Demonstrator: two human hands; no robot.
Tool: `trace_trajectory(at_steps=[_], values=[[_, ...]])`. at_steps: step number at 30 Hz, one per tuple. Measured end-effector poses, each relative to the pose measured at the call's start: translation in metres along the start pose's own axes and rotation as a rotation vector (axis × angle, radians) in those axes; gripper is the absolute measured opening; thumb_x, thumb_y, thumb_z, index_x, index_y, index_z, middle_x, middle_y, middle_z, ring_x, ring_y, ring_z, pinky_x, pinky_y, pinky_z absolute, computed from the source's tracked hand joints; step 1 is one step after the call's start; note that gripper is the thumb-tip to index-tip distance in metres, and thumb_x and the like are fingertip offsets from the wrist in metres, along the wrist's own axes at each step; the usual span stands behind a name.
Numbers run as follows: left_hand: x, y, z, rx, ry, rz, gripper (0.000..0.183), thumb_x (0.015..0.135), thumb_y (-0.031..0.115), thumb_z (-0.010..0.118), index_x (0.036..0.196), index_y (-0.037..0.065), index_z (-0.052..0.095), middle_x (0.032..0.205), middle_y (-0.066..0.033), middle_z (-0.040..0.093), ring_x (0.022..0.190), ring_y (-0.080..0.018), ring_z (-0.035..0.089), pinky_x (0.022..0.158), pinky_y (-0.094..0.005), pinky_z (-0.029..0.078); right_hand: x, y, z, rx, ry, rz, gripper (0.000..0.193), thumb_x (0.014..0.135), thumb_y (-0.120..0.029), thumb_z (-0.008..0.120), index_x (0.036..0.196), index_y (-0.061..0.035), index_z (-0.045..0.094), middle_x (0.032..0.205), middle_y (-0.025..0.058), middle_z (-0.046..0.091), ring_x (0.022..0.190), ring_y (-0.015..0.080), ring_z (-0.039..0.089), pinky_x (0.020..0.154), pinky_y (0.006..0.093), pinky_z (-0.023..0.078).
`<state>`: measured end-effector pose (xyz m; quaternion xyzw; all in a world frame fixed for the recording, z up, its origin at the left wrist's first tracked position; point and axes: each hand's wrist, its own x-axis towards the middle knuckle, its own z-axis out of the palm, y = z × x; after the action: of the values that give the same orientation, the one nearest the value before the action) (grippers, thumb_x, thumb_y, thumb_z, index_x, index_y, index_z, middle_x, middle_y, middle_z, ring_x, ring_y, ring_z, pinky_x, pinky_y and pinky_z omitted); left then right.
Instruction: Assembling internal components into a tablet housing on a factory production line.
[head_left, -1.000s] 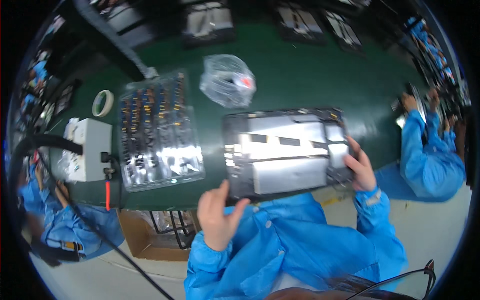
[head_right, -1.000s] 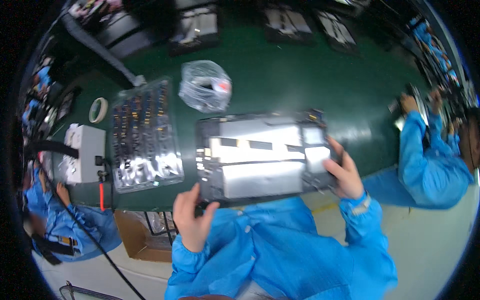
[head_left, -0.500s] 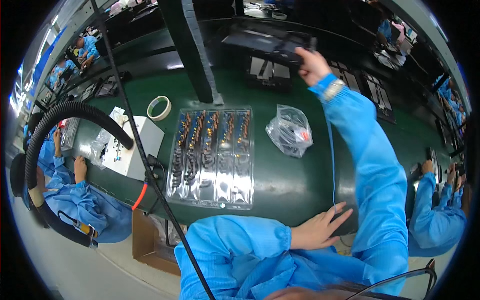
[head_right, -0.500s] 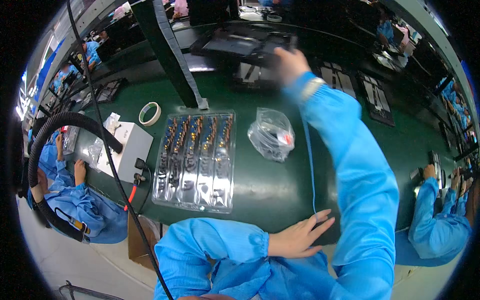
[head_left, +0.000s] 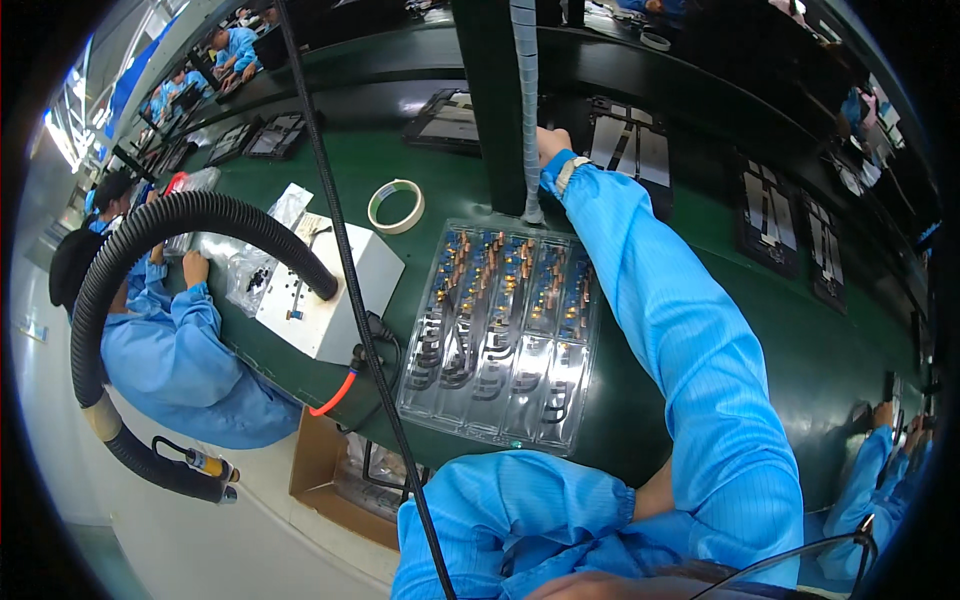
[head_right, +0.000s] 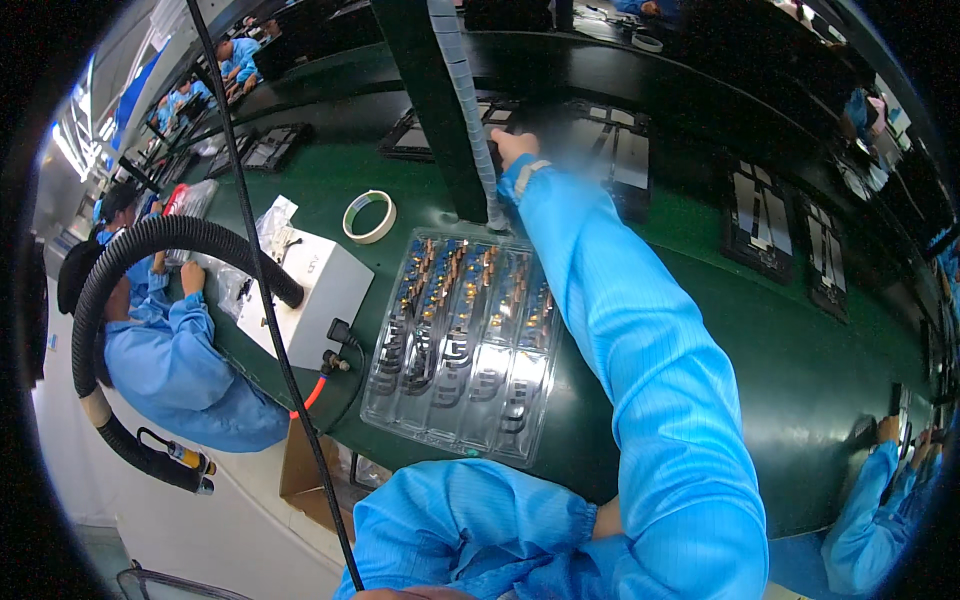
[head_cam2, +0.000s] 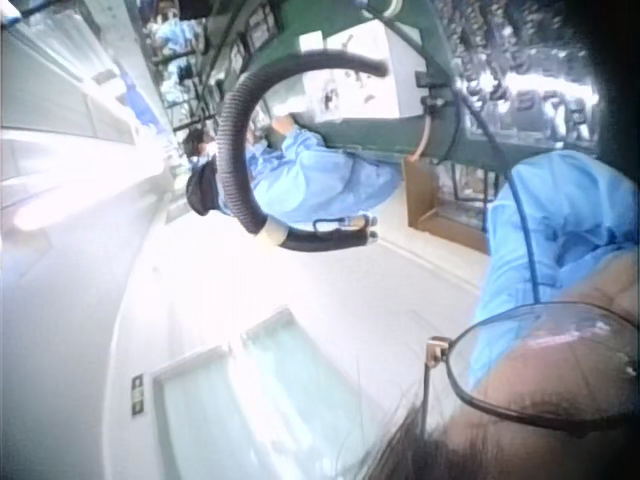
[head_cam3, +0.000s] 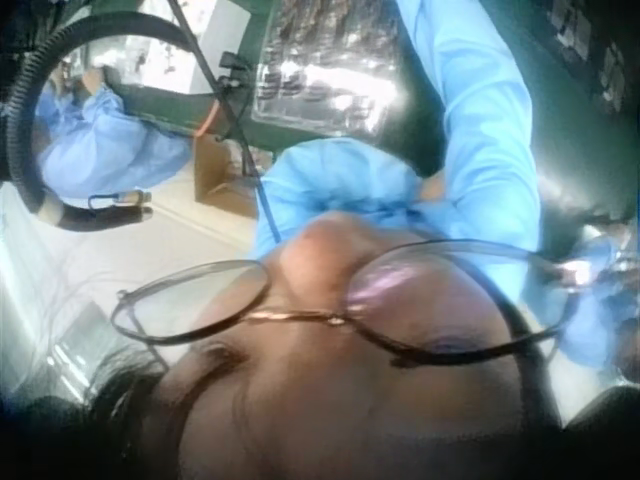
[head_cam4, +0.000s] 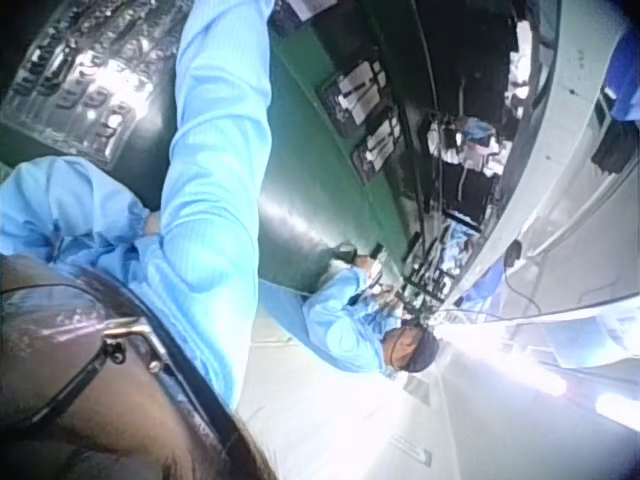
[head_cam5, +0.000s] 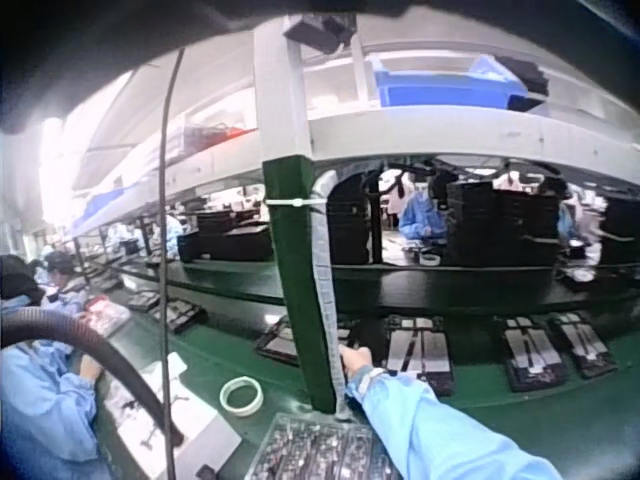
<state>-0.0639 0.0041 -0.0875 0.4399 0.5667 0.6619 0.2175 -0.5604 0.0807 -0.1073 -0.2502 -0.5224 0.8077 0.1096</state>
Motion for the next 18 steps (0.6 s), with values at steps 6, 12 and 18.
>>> trace_trajectory(at_steps=[6, 12, 18], values=[[0.001, -0.011, 0.000, -0.042, -0.065, -0.044, 0.064, 0.071, 0.004, 0.054, 0.128, -0.004, 0.027, 0.134, -0.0292, 0.015, 0.121, -0.0451, 0.027, 0.102, -0.0452, 0.026, -0.019, -0.022, -0.012, -0.340, -0.006, 0.077, 0.033, 0.070, -0.027, 0.069, 0.074, 0.0037, 0.059, 0.063, 0.0097, 0.053, 0.052, 0.0193, 0.049, 0.048, 0.0306, 0.039], [-0.003, -0.030, 0.011, -0.030, -0.151, 0.025, 0.063, 0.067, -0.001, 0.050, 0.126, -0.005, 0.029, 0.135, -0.0281, 0.013, 0.122, -0.0441, 0.028, 0.101, -0.0443, 0.029, -0.049, -0.079, -0.056, -1.187, -0.260, -0.438, 0.042, 0.072, -0.034, 0.067, 0.097, -0.0020, 0.056, 0.063, 0.0068, 0.052, 0.056, 0.0195, 0.051, 0.053, 0.0304, 0.043], [0.003, -0.016, 0.002, -0.021, -0.245, 0.320, 0.074, 0.060, -0.007, 0.054, 0.130, 0.000, 0.030, 0.136, -0.0259, 0.014, 0.121, -0.0402, 0.033, 0.094, -0.0411, 0.039, -0.131, -0.117, -0.132, -1.869, -0.361, -0.701, 0.066, 0.069, -0.051, 0.065, 0.116, -0.0055, 0.053, 0.111, 0.0158, 0.054, 0.101, 0.0293, 0.054, 0.086, 0.0355, 0.043]])
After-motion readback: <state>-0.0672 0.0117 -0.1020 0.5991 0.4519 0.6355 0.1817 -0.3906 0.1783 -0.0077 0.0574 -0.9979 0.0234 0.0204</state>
